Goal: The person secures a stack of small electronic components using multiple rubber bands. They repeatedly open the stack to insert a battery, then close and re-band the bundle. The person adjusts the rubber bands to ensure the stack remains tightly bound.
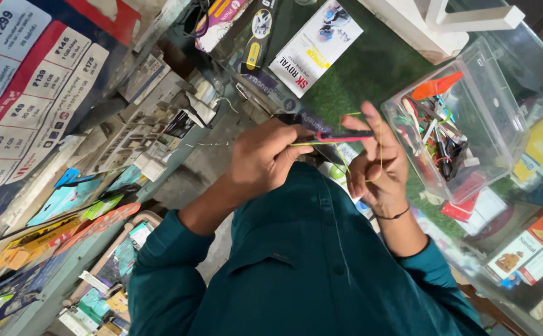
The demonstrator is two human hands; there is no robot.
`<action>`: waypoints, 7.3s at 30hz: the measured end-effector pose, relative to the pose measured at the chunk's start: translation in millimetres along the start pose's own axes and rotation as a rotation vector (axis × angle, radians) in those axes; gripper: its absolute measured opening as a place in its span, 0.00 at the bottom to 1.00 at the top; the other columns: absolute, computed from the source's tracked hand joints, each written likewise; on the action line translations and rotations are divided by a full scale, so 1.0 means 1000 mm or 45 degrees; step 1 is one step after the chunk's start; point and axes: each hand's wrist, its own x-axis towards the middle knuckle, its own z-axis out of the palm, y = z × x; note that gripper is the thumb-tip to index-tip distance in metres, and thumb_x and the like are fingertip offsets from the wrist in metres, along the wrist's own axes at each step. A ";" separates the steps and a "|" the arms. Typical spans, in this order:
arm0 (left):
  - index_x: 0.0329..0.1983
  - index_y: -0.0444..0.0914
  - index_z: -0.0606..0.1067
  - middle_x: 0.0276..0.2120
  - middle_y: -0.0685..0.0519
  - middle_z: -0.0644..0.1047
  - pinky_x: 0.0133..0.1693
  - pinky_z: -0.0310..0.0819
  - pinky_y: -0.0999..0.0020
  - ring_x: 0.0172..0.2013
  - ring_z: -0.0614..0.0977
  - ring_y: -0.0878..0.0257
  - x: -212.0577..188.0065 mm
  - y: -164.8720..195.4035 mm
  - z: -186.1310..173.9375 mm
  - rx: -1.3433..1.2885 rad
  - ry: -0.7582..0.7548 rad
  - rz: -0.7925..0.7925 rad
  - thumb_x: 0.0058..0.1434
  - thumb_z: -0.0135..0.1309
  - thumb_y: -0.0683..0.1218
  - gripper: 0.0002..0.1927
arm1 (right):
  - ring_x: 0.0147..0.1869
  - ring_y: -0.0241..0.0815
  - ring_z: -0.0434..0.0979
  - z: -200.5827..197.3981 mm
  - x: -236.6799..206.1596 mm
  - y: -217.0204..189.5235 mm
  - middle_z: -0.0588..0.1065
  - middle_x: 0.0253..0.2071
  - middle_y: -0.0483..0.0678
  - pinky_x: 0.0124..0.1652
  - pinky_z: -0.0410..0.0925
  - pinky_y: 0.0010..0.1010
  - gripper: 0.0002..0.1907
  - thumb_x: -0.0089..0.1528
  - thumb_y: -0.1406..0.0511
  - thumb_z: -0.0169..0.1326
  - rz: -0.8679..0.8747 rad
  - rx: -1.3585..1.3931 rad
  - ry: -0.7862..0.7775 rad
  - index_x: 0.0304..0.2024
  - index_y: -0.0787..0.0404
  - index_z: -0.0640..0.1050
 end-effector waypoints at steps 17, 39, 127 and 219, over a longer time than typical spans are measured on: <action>0.52 0.35 0.72 0.38 0.50 0.76 0.49 0.74 0.57 0.43 0.78 0.54 -0.014 0.004 0.009 0.532 -0.436 0.237 0.57 0.56 0.38 0.18 | 0.31 0.34 0.76 0.057 0.015 -0.039 0.68 0.47 0.47 0.28 0.73 0.21 0.26 0.49 0.68 0.74 0.131 -1.595 -0.031 0.49 0.68 0.81; 0.61 0.31 0.67 0.44 0.49 0.82 0.46 0.76 0.75 0.43 0.80 0.72 -0.010 -0.019 0.012 -0.876 -0.220 -0.742 0.66 0.57 0.38 0.22 | 0.48 0.52 0.79 0.010 -0.012 -0.028 0.77 0.31 0.48 0.49 0.68 0.42 0.08 0.53 0.72 0.62 -0.466 -1.573 -0.265 0.27 0.63 0.74; 0.55 0.33 0.77 0.33 0.51 0.83 0.38 0.76 0.74 0.34 0.78 0.73 0.005 0.042 0.158 -0.422 -0.282 -0.727 0.72 0.53 0.46 0.14 | 0.46 0.31 0.78 -0.048 -0.096 -0.032 0.78 0.43 0.43 0.48 0.71 0.19 0.21 0.58 0.72 0.65 -0.586 -0.808 0.882 0.51 0.62 0.72; 0.47 0.42 0.82 0.44 0.57 0.83 0.47 0.79 0.66 0.44 0.85 0.60 0.068 0.055 0.053 -0.254 -0.644 0.571 0.62 0.70 0.47 0.12 | 0.31 0.41 0.80 0.020 -0.077 -0.086 0.76 0.29 0.51 0.31 0.69 0.28 0.11 0.53 0.71 0.68 -0.510 -1.674 0.114 0.34 0.68 0.78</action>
